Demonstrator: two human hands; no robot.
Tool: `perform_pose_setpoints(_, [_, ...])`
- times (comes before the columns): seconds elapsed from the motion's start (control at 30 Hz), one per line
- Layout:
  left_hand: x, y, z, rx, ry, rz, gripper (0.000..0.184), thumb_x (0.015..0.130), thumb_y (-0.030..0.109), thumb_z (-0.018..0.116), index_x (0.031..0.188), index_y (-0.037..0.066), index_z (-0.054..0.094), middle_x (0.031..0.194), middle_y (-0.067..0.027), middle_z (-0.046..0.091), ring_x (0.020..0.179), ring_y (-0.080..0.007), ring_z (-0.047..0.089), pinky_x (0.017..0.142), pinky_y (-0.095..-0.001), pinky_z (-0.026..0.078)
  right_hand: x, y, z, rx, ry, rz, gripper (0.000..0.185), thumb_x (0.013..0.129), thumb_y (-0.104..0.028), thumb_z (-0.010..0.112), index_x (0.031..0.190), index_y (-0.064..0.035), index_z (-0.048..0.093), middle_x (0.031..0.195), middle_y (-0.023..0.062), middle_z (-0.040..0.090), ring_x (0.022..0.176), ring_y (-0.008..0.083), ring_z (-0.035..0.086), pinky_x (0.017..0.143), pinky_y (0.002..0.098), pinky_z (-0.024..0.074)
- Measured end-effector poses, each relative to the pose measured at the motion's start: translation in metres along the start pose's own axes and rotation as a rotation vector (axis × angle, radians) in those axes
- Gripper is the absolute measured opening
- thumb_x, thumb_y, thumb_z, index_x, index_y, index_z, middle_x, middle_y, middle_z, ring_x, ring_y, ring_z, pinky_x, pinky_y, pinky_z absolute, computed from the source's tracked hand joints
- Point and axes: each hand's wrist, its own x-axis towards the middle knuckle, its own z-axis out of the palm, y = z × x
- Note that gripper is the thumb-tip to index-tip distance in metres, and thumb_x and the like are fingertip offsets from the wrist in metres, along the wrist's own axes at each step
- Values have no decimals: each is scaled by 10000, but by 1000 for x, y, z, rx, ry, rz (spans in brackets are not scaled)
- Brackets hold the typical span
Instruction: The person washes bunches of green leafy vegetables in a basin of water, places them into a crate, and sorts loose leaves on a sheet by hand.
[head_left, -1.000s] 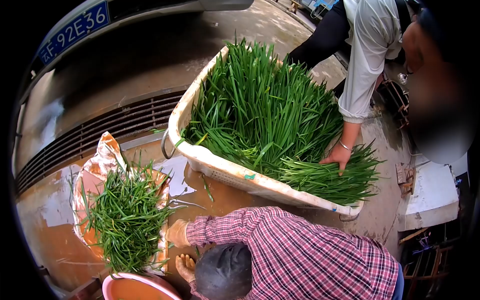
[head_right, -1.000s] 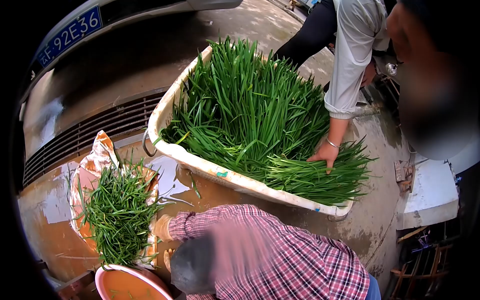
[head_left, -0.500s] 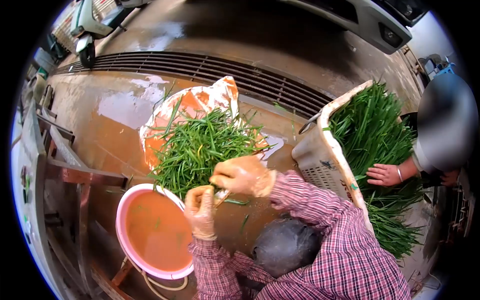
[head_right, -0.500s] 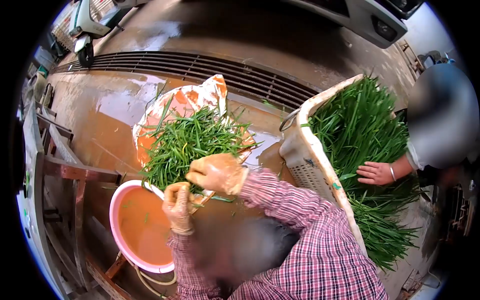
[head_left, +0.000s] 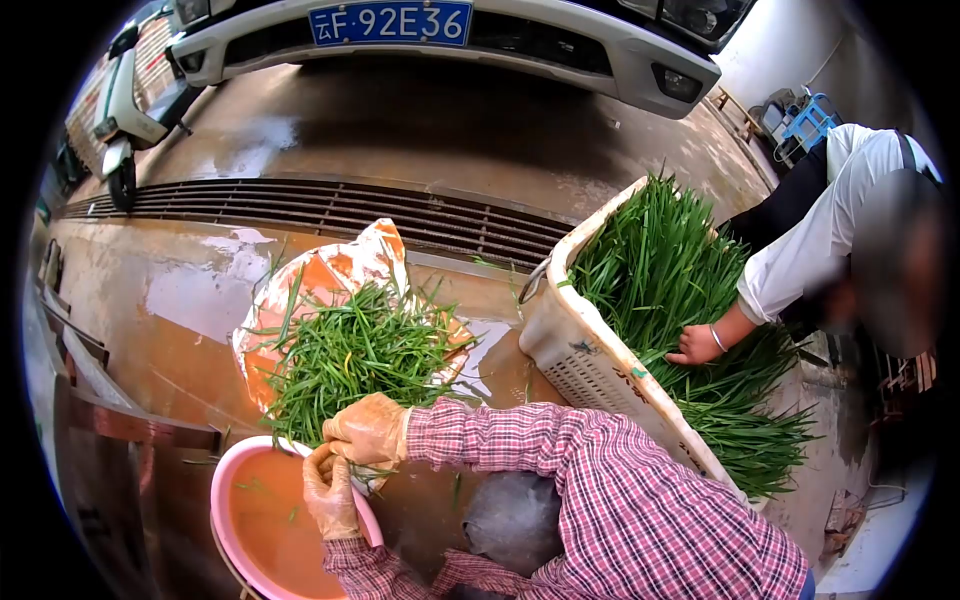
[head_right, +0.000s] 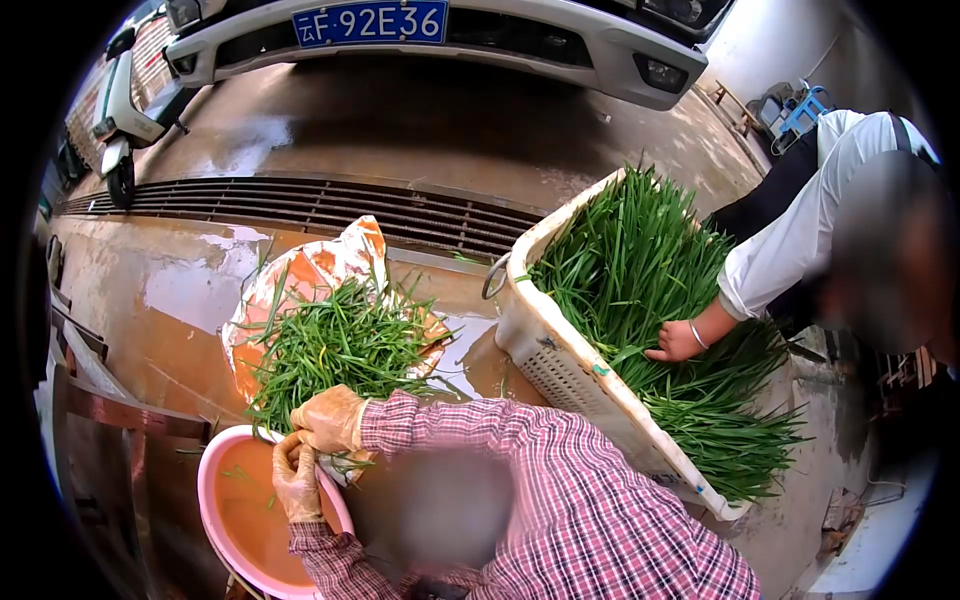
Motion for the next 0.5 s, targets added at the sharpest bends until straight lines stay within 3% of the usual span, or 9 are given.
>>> perform_pose_setpoints(0.1, [5, -11, 1, 65, 21, 7, 563, 906, 132, 712, 1360, -81, 455, 1244, -212, 588, 1113, -250, 602, 943, -346, 502, -3, 4, 6, 24, -15, -71, 389, 882, -298, 625, 1217, -100, 653, 1034, 162, 707, 932, 347, 687, 804, 439, 547])
perform_pose_setpoints(0.2, [15, -44, 10, -14, 139, 166, 619, 877, 149, 745, 1378, -70, 454, 1321, -234, 538, 1225, -316, 541, 1017, -408, 459, -3, 15, 6, 98, 66, -74, 565, 870, -327, 637, 1370, -82, 542, 1185, 198, 645, 1046, 371, 645, 875, 438, 531])
perform_pose_setpoints(0.27, [14, -21, 24, 100, 156, 171, 644, 858, 169, 761, 1380, -59, 461, 1333, -245, 532, 1249, -332, 526, 1041, -416, 439, -3, 22, 5, 193, 102, -85, 721, 860, -378, 656, 1470, -70, 426, 1311, 220, 560, 1137, 363, 603, 928, 415, 514])
perform_pose_setpoints(0.33, [18, 3, 25, 435, 177, 232, 736, 781, 232, 811, 1386, -27, 481, 1385, -268, 497, 1312, -377, 476, 1105, -445, 378, 4, 29, 8, 477, 117, -101, 767, 839, -261, 723, 1503, -73, 387, 1422, 193, 472, 1270, 322, 527, 1053, 400, 458])
perform_pose_setpoints(0.4, [31, -3, 26, 505, 205, 353, 773, 742, 243, 822, 1389, -13, 485, 1419, -252, 481, 1316, -396, 468, 1123, -473, 351, 11, 41, 7, 605, 128, -111, 844, 801, -144, 776, 1528, -91, 350, 1491, 168, 400, 1357, 314, 446, 1129, 414, 400])
perform_pose_setpoints(0.5, [48, -10, 26, 441, 152, 340, 740, 750, 238, 824, 1363, -24, 503, 1382, -241, 510, 1292, -393, 485, 1119, -464, 357, 6, 44, -1, 572, 57, 45, 909, 804, -310, 782, 1550, -93, 310, 1452, 201, 442, 1201, 304, 571, 1021, 408, 476])
